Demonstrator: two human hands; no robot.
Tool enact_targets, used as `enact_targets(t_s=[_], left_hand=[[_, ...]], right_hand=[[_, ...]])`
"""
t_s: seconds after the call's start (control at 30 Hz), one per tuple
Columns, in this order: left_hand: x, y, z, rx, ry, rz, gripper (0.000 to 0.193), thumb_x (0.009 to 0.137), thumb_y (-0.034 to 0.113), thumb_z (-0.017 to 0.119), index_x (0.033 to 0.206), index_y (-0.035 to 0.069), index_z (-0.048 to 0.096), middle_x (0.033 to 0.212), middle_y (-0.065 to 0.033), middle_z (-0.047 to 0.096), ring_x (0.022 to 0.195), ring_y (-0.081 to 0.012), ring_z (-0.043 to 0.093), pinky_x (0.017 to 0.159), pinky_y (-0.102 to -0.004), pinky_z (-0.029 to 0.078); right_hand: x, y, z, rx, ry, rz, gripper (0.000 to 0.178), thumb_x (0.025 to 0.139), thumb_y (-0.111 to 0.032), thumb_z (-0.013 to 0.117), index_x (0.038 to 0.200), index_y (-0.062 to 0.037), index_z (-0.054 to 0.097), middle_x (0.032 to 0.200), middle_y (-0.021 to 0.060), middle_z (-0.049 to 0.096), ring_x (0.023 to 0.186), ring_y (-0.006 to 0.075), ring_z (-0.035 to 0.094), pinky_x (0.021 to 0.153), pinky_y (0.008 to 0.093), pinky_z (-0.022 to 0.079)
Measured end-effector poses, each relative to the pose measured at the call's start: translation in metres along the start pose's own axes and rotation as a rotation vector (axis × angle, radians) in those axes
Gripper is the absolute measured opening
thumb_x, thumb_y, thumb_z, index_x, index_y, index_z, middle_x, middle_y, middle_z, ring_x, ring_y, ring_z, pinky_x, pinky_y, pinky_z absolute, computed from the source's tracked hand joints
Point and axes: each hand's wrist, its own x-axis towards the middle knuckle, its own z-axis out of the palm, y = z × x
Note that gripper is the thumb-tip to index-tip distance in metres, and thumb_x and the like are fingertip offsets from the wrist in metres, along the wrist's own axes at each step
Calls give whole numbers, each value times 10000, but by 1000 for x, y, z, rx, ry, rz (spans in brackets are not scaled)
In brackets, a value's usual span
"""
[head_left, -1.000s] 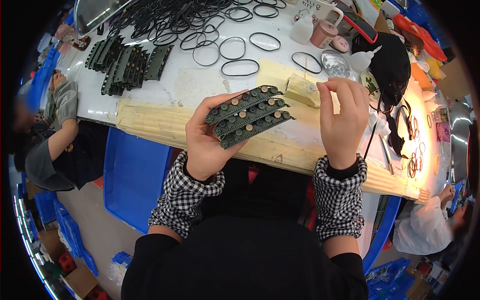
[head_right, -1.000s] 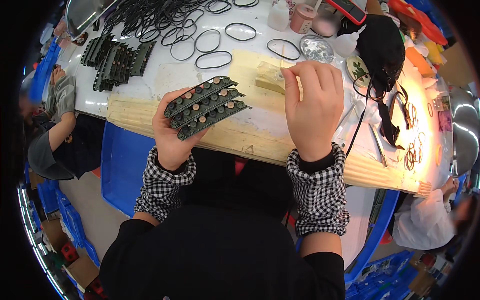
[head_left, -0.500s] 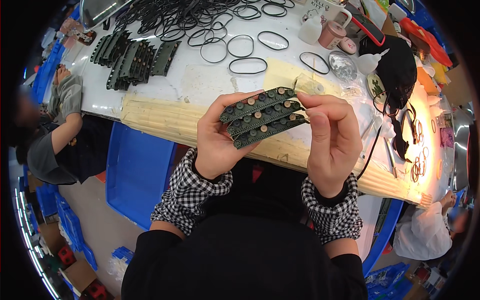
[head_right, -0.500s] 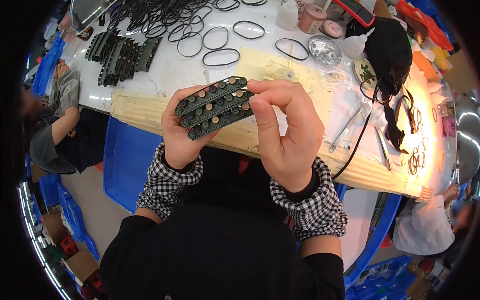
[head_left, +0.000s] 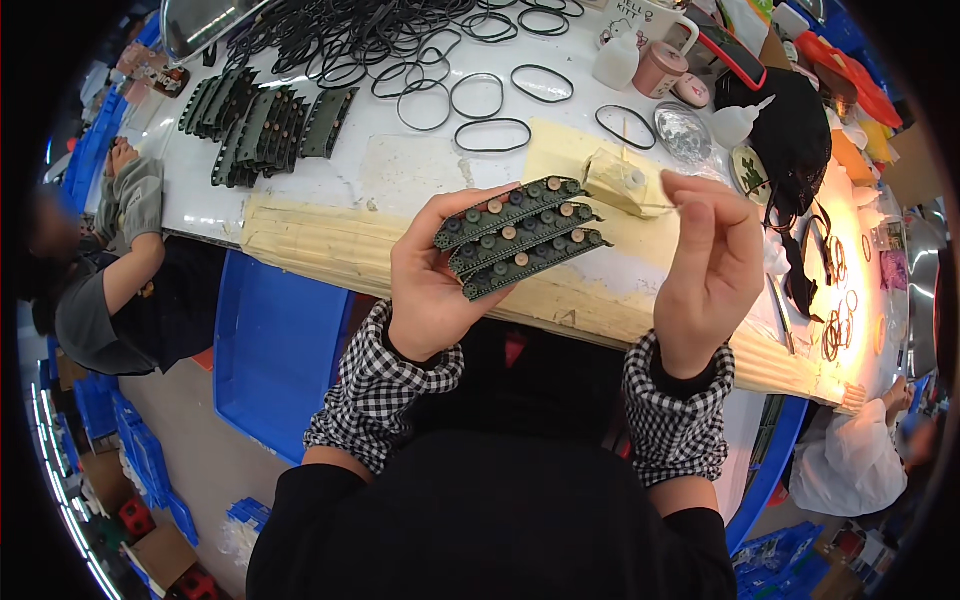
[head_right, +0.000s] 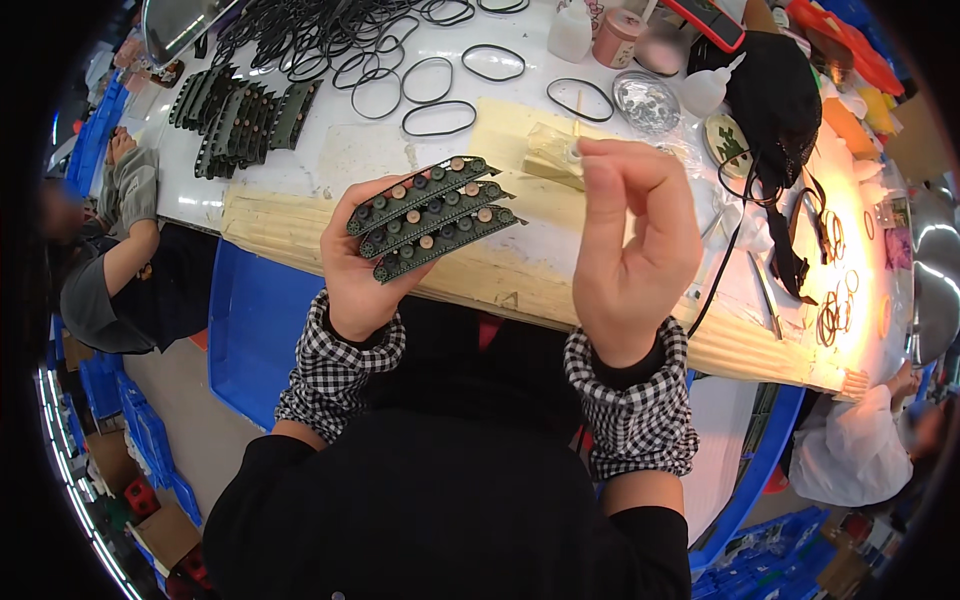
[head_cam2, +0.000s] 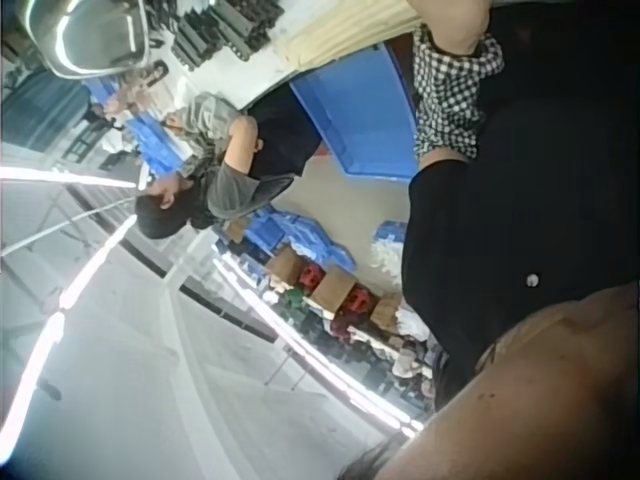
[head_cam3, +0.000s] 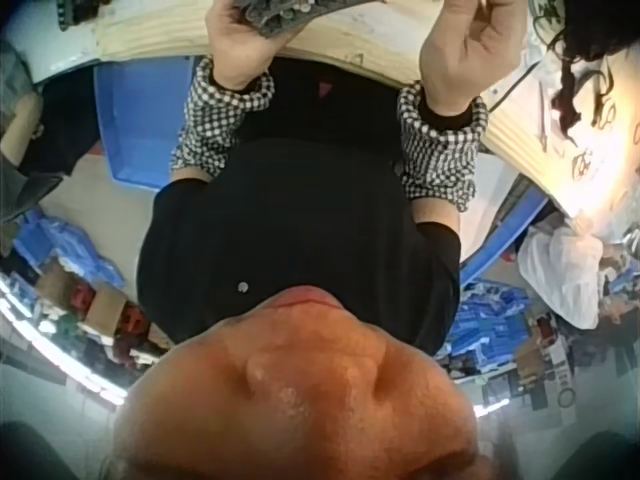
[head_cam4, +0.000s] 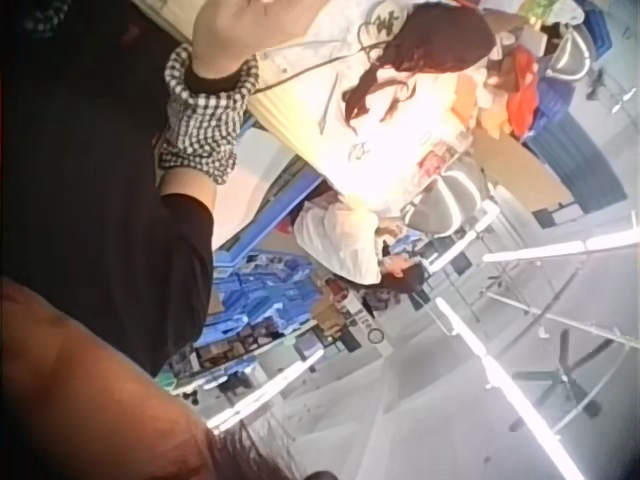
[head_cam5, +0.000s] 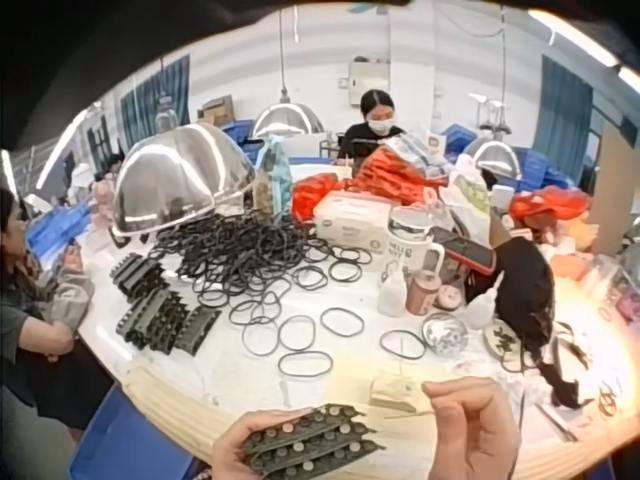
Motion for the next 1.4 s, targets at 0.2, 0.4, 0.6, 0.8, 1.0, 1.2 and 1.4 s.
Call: enact_targets(t_s=[0.2, 0.4, 0.6, 0.8, 1.0, 1.2, 1.4], left_hand=[[0, -1, 0, 9, -12, -22, 563, 743, -114, 724, 1250, -29, 494, 1240, -144, 592, 1126, -191, 606, 968, -309, 506], [2, 1, 0, 28, -104, -17, 582, 730, -125, 725, 1250, -23, 487, 1239, -139, 592, 1142, -187, 597, 972, -316, 505], [1, 3, 12, -10, -90, -40, 576, 717, -75, 775, 1242, 1, 550, 1153, -91, 614, 1081, -155, 608, 931, -276, 492], [-1, 1, 13, 58, -98, -40, 559, 718, -25, 802, 1228, 21, 577, 1157, -84, 621, 1049, -147, 615, 898, -274, 495], [0, 0, 10, 53, -98, -14, 545, 736, 8, 805, 1230, 21, 576, 1155, -90, 628, 1031, -148, 622, 877, -272, 498], [0, 0, 10, 52, -98, -21, 565, 724, 1, 807, 1236, 15, 568, 1156, -95, 627, 1040, -153, 621, 890, -274, 496], [0, -1, 6, 34, -97, -8, 592, 699, -77, 780, 1240, 1, 552, 1169, -106, 622, 1067, -160, 614, 928, -284, 488]], right_hand=[[22, 27, -12, -752, -32, -341, 80, 864, -73, 679, 849, -20, 621, 914, 97, 669, 865, 256, 610, 777, 350, 469], [18, 6, -8, -654, 91, -372, 88, 819, -41, 712, 841, -23, 628, 902, 89, 655, 826, 257, 599, 744, 347, 466], [-2, -16, 18, 21, -156, -29, 100, 906, -80, 655, 881, 3, 607, 894, 95, 646, 821, 188, 598, 777, 281, 464], [-7, -18, 25, 91, -181, 90, 105, 900, -85, 665, 866, -1, 612, 867, 93, 642, 782, 182, 591, 729, 281, 473], [-7, -13, 31, 61, -176, 19, 103, 887, -78, 676, 851, -4, 615, 843, 90, 643, 761, 193, 579, 708, 285, 467], [-6, -13, 30, 45, -180, -4, 91, 900, -67, 660, 869, 2, 610, 864, 94, 642, 781, 181, 580, 736, 277, 466], [12, 4, 6, -187, 20, -87, 66, 894, -52, 655, 883, -1, 615, 879, 90, 636, 808, 199, 573, 770, 295, 447]])
